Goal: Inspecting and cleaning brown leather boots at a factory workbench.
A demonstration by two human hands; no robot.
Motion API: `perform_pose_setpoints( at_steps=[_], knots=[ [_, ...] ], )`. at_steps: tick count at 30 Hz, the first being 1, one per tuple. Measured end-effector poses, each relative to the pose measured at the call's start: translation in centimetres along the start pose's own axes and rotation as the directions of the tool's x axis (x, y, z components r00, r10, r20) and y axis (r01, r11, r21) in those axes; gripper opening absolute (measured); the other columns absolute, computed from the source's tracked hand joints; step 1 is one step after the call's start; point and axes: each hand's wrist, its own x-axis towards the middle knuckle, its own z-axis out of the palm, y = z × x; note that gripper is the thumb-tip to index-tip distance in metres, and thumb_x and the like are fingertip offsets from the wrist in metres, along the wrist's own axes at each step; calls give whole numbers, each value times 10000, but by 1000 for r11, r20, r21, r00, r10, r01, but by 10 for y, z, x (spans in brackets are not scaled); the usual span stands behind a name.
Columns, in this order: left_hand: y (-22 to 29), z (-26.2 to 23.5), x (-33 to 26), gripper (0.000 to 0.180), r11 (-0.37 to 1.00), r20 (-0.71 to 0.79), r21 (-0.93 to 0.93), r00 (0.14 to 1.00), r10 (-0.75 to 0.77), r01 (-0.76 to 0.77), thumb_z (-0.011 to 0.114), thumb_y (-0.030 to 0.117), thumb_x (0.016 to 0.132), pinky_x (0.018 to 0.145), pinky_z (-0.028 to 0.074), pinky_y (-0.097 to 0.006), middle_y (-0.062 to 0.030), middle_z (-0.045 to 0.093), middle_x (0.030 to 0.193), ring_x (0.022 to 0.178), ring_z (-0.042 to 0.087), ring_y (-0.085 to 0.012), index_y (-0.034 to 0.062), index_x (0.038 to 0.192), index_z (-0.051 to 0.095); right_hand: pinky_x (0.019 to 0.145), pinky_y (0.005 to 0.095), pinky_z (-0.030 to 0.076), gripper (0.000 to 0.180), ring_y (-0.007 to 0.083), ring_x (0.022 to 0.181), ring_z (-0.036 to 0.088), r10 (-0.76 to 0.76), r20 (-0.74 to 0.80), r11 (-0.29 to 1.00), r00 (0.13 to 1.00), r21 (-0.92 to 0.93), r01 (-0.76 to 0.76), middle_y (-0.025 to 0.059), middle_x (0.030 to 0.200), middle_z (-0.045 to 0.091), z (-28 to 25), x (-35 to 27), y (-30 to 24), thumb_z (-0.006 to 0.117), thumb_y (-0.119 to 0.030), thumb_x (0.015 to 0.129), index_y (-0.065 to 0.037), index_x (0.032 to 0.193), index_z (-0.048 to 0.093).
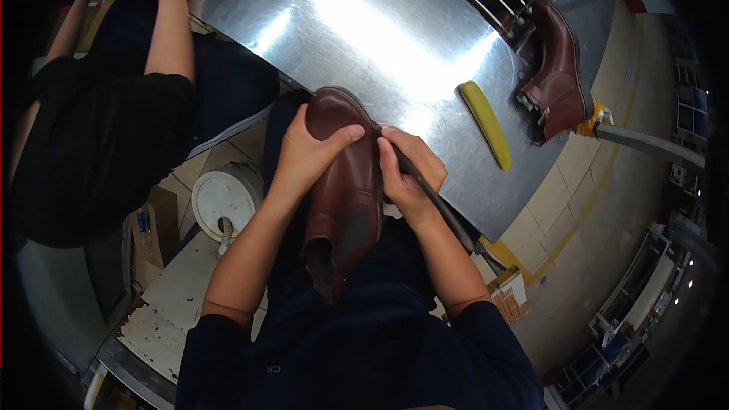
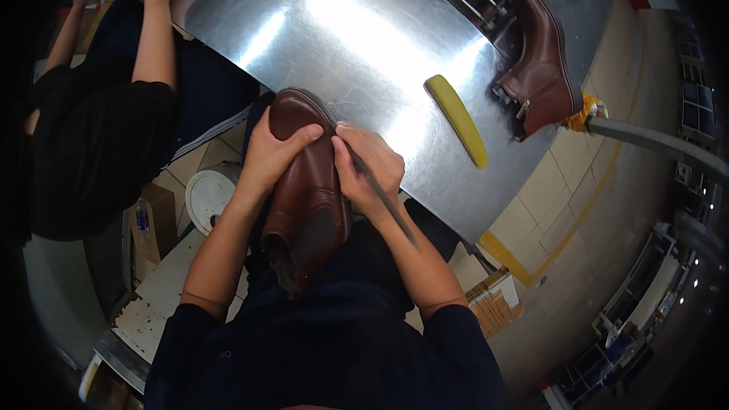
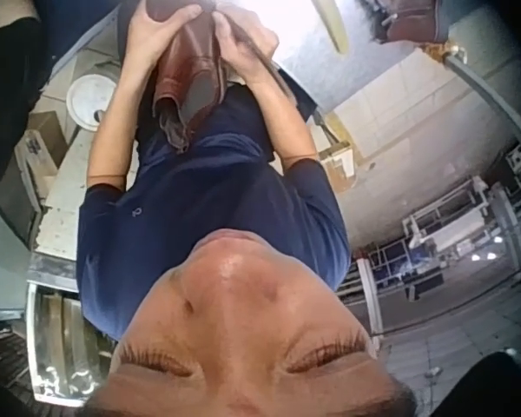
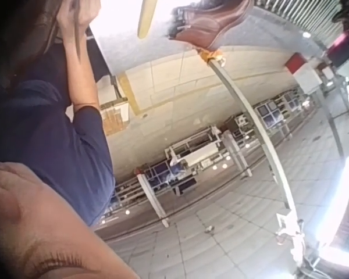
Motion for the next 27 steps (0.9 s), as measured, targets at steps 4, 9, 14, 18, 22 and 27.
perform_pose_setpoints(
  at_steps=[4,9,14,18,22,27],
  knots=[
    [2,-1,0,553,1000,7,-5,1000,-19,19,895,304,799,929,548,-343,-125,728,1128,1055,696,-207,16,1200,644,763,355,617,224,312,874,771,35,-20,998,999,52,-34,178,972,766,3,-2,2,763,68,838,19,1052,718],
    [3,0,0,552,999,9,21,1000,-27,27,895,306,799,931,546,-340,-125,729,1124,1054,695,-206,16,1198,648,765,353,617,262,316,881,766,-51,5,999,999,6,51,170,985,766,4,1,4,769,71,825,13,1074,711],
    [0,2,-2,527,999,11,25,999,-36,36,891,291,806,926,546,-336,-121,732,1119,1041,696,-201,17,1186,652,766,362,619,267,329,875,763,-155,16,987,988,-48,156,169,977,759,7,6,6,776,80,802,14,1052,708],
    [4,1,-3,515,1000,14,-10,1000,-27,27,888,284,812,923,545,-331,-115,733,1113,1031,695,-193,16,1184,654,773,380,620,258,336,875,762,-107,28,991,994,-78,109,168,965,754,0,-8,-1,767,87,798,20,1038,701],
    [-2,0,-1,530,1000,16,9,1000,-14,14,893,295,810,917,547,-327,-116,730,1111,1026,694,-192,10,1185,649,788,382,618,242,341,871,761,-61,50,995,997,-78,65,178,963,750,-16,-25,-11,750,87,812,20,1040,706],
    [-2,-4,1,540,1000,29,-8,999,-22,22,894,312,813,916,545,-326,-115,725,1116,1022,691,-194,7,1182,645,712,269,553,127,139,783,680,412,120,870,903,243,-430,124,999,757,-57,-40,-7,624,-57,1011,20,1095,682]
  ],
)
